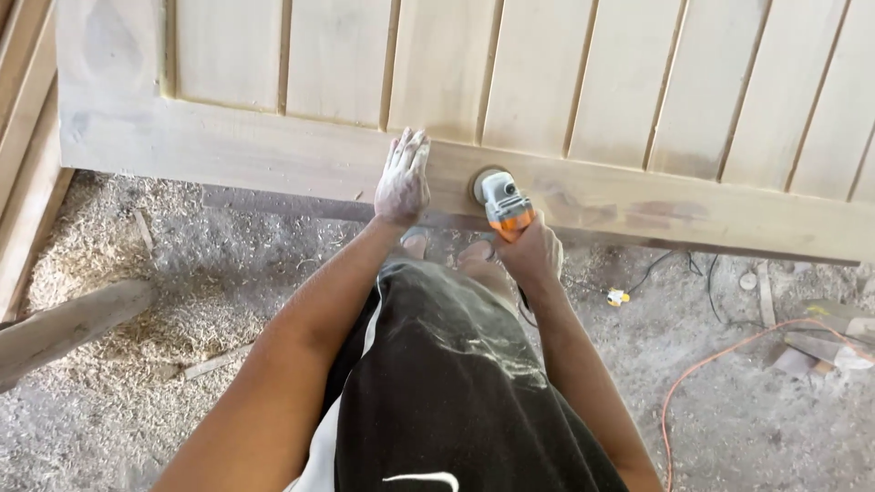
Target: Sanding a wooden door using a power sander.
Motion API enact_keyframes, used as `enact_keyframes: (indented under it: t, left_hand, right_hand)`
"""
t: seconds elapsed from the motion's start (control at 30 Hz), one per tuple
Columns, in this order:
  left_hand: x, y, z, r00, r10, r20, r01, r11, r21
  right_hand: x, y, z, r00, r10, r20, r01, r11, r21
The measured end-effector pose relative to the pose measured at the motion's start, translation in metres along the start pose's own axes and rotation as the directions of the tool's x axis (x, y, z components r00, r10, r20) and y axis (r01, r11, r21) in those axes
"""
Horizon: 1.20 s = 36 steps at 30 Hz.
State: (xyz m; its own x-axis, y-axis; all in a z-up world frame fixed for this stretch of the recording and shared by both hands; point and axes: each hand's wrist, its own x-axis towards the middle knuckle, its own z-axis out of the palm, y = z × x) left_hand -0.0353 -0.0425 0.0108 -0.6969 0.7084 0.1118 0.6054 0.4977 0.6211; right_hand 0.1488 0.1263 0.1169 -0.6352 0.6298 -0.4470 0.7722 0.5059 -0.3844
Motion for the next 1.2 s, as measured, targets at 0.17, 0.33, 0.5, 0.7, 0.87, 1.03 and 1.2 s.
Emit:
enact_keyframes:
  t: [0.17, 0.33, 0.5, 0.7, 0.87, 1.03, 1.2]
  left_hand:
    - [0.008, 0.001, -0.003, 1.000, 0.005, 0.005, -0.005, 1.000, 0.029]
    - [0.001, -0.006, 0.003, 0.999, -0.016, 0.035, 0.013, 0.997, 0.071]
    - [0.010, 0.005, -0.003, 1.000, 0.001, 0.007, -0.001, 0.999, 0.039]
    - [0.007, 0.008, 0.001, 0.999, -0.043, 0.014, 0.042, 0.996, 0.079]
    - [0.011, 0.010, 0.004, 0.999, -0.034, 0.024, 0.030, 0.987, 0.156]
    - [0.011, 0.017, 0.005, 0.999, -0.027, 0.030, 0.021, 0.981, 0.192]
    - [0.014, 0.022, 0.010, 0.993, -0.110, 0.041, 0.096, 0.962, 0.256]
  right_hand:
    - [-0.005, 0.026, 0.012, 0.996, -0.070, 0.054, 0.070, 0.997, 0.015]
    - [-0.008, 0.016, 0.006, 1.000, -0.013, -0.006, 0.013, 1.000, 0.014]
    - [-0.009, 0.029, 0.000, 0.999, -0.035, 0.016, 0.035, 0.999, -0.021]
    - [-0.003, 0.024, 0.009, 0.999, 0.053, 0.001, -0.053, 0.998, 0.031]
    - [-0.020, -0.005, -0.014, 0.999, 0.004, 0.043, -0.004, 1.000, -0.007]
    - [-0.020, 0.043, -0.010, 0.999, 0.018, 0.038, -0.019, 0.999, 0.030]
    - [-0.010, 0.091, -0.018, 0.997, 0.071, -0.005, -0.071, 0.995, 0.073]
